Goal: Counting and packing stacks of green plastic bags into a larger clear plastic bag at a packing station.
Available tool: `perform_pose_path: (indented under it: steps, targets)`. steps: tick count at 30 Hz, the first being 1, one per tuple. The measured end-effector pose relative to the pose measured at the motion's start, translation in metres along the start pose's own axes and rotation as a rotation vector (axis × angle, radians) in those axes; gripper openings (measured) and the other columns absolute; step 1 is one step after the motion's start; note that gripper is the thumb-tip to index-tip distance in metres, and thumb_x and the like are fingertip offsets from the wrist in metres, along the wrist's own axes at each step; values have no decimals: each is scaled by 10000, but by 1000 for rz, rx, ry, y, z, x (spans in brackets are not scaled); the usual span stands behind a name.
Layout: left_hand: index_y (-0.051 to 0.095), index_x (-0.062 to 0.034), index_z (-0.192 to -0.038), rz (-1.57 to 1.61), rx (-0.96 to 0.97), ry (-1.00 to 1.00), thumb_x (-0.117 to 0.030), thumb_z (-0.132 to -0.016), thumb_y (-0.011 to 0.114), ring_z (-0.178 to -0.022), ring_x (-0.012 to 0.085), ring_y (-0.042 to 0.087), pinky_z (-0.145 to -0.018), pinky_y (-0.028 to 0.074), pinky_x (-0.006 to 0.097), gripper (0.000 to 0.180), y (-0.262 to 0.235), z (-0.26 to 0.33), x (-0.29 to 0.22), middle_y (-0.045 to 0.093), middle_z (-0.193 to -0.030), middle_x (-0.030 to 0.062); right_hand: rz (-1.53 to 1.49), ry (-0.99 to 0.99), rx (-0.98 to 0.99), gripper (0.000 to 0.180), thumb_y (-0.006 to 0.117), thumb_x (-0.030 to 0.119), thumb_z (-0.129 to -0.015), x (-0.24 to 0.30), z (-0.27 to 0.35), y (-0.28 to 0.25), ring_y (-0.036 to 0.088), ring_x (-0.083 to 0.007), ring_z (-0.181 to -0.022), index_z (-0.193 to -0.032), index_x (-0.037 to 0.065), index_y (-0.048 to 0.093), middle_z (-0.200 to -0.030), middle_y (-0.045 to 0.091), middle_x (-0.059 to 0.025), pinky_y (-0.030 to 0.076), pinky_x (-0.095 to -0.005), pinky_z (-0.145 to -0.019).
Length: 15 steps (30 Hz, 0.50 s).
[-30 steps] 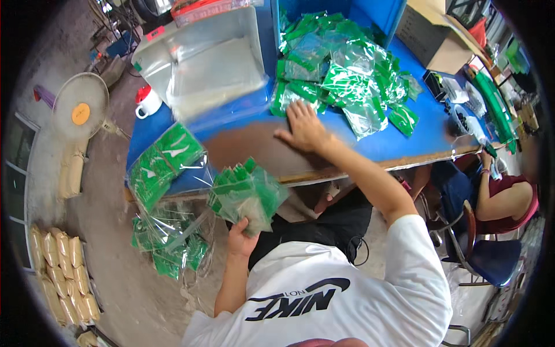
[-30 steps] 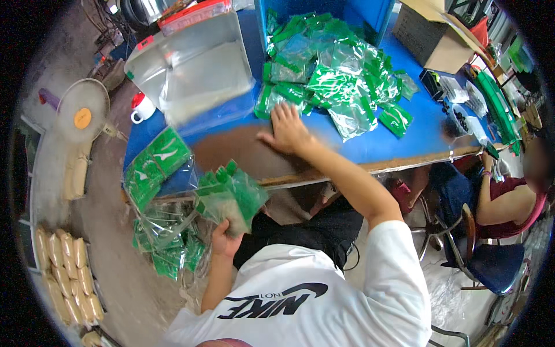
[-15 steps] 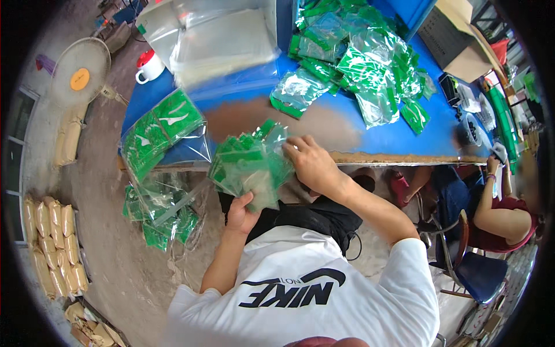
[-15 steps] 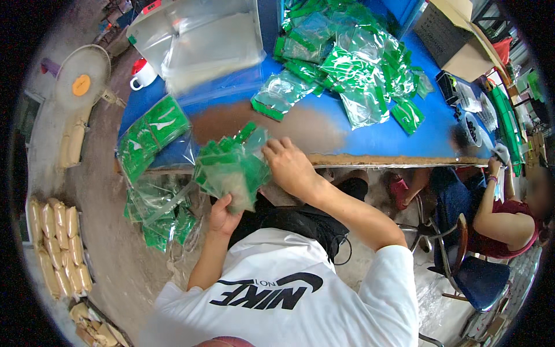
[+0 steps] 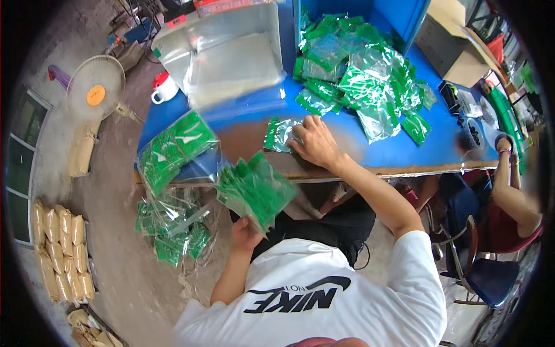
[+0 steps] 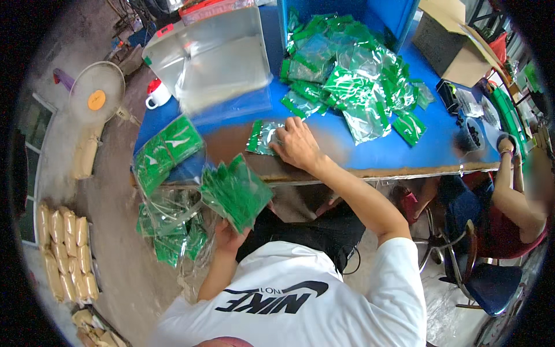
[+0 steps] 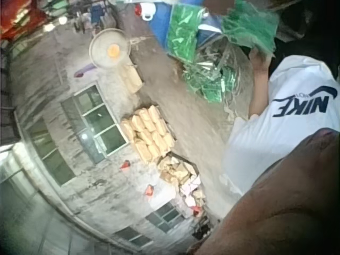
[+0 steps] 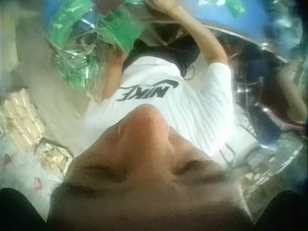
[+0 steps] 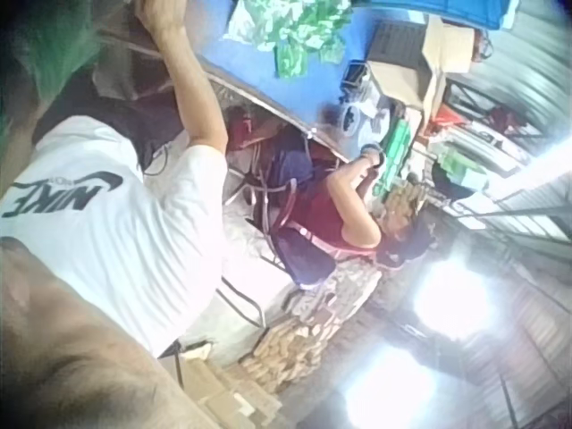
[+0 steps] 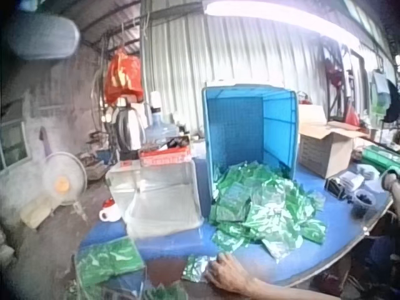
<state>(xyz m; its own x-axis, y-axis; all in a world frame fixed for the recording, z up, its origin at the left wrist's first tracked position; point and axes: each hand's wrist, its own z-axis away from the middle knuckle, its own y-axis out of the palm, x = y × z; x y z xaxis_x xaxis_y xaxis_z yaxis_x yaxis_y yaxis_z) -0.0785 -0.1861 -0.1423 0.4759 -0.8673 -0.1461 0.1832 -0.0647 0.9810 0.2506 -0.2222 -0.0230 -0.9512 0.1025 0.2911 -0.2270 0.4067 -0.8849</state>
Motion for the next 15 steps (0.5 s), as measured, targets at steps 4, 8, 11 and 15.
perform_pose_path:
  steps: [4,8,11,15]
  targets:
    - [408,-39,-1475,-93,2,22,-53,-811,746,-1412,372,408,-1217,254,580,746,34,-23,9,471,-1502,154,-19,8,-83,136,679,151,-879,21,27,36,606,-392,-935,-941,31,661,-943,587,-181,501,-486,-824]
    - [407,-36,-1462,-196,-219,100,-20,-846,703,-1392,388,426,-1160,335,647,683,31,-31,16,499,-1453,158,-290,64,14,266,623,151,-906,3,8,30,586,-393,-1123,-1139,23,626,-1172,602,-217,497,-469,-942]
    - [402,-31,-1463,-196,-225,77,-30,-861,681,-1374,396,447,-1147,366,638,663,41,-28,20,500,-1453,156,245,91,-248,477,632,365,-935,-49,-6,22,539,-378,-1185,-1155,-58,606,-1266,567,-247,464,-492,-979]
    - [403,-37,-1465,-284,-295,78,-47,-871,654,-1347,388,479,-1121,415,602,645,27,-19,16,513,-1441,154,249,145,50,509,604,424,-942,12,15,28,543,-354,-1111,-1143,-44,625,-1113,581,-214,476,-467,-922]
